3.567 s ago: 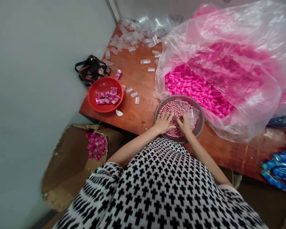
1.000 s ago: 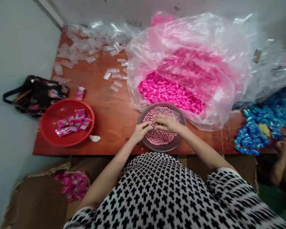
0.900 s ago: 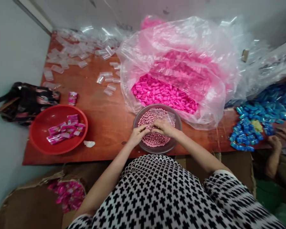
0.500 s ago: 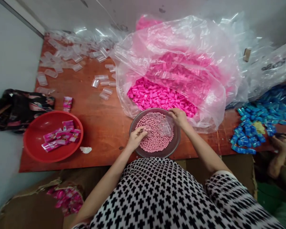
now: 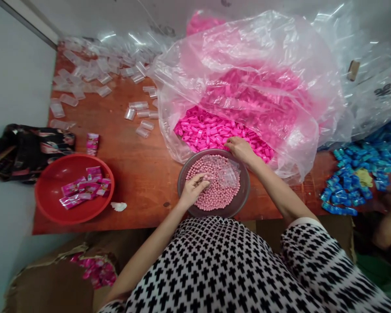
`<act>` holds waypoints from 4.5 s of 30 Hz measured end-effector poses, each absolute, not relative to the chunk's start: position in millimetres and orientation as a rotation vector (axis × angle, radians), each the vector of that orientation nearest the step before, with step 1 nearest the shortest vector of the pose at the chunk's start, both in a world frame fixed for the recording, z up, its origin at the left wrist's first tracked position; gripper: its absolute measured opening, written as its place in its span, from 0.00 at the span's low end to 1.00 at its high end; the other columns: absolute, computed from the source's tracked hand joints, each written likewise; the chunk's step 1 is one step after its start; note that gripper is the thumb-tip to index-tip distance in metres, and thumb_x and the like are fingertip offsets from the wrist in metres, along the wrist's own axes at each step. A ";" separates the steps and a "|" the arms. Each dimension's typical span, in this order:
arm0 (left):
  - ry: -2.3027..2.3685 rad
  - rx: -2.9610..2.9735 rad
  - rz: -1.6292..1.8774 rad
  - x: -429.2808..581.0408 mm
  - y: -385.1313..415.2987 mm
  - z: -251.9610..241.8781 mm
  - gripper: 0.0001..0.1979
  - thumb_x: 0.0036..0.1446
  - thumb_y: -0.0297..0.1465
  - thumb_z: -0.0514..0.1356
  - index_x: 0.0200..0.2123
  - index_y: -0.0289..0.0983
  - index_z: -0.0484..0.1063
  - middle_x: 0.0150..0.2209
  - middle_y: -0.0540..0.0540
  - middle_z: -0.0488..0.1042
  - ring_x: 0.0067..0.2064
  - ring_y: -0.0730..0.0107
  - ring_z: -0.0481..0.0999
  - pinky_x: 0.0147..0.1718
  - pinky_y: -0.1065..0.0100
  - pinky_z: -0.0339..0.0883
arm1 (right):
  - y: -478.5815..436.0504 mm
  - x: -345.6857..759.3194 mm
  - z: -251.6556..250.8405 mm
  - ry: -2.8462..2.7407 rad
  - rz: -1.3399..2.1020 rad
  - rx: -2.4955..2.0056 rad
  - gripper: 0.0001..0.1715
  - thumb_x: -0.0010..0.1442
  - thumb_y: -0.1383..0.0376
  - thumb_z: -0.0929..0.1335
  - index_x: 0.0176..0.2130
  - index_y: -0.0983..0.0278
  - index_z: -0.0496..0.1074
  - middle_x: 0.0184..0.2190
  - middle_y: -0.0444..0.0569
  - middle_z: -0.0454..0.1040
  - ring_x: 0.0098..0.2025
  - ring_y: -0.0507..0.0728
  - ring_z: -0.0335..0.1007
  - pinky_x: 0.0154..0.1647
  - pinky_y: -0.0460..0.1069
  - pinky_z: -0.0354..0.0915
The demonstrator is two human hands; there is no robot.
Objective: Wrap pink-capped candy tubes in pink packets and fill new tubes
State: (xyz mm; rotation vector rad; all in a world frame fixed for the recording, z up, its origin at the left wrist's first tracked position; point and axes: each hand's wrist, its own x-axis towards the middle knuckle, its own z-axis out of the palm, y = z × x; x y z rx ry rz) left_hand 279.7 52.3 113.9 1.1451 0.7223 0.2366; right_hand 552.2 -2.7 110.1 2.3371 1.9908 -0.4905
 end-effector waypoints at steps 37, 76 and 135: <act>0.832 0.895 0.501 272.9 81.7 111.1 0.25 0.48 0.43 0.65 0.45 0.35 0.71 0.44 0.42 0.78 0.39 0.63 0.80 0.41 0.59 0.76 | 103.0 515.6 110.0 1.377 -0.552 3.001 0.17 0.55 0.60 0.68 0.42 0.66 0.77 0.48 0.59 0.72 0.49 0.66 0.70 0.48 0.58 0.66; 0.704 1.298 0.662 292.8 70.8 131.3 0.21 0.55 0.43 0.61 0.48 0.38 0.75 0.49 0.44 0.77 0.50 0.60 0.75 0.53 0.58 0.67 | -6.3 452.5 195.0 2.461 -0.300 2.683 0.20 0.62 0.55 0.65 0.50 0.60 0.73 0.45 0.53 0.77 0.45 0.57 0.75 0.41 0.49 0.72; 0.775 1.284 0.664 273.0 48.7 138.6 0.21 0.56 0.43 0.60 0.47 0.36 0.76 0.47 0.41 0.78 0.46 0.62 0.78 0.46 0.62 0.71 | -33.8 443.9 201.1 1.944 -2.361 2.676 0.36 0.50 0.55 0.74 0.56 0.58 0.64 0.51 0.52 0.75 0.49 0.60 0.75 0.52 0.58 0.70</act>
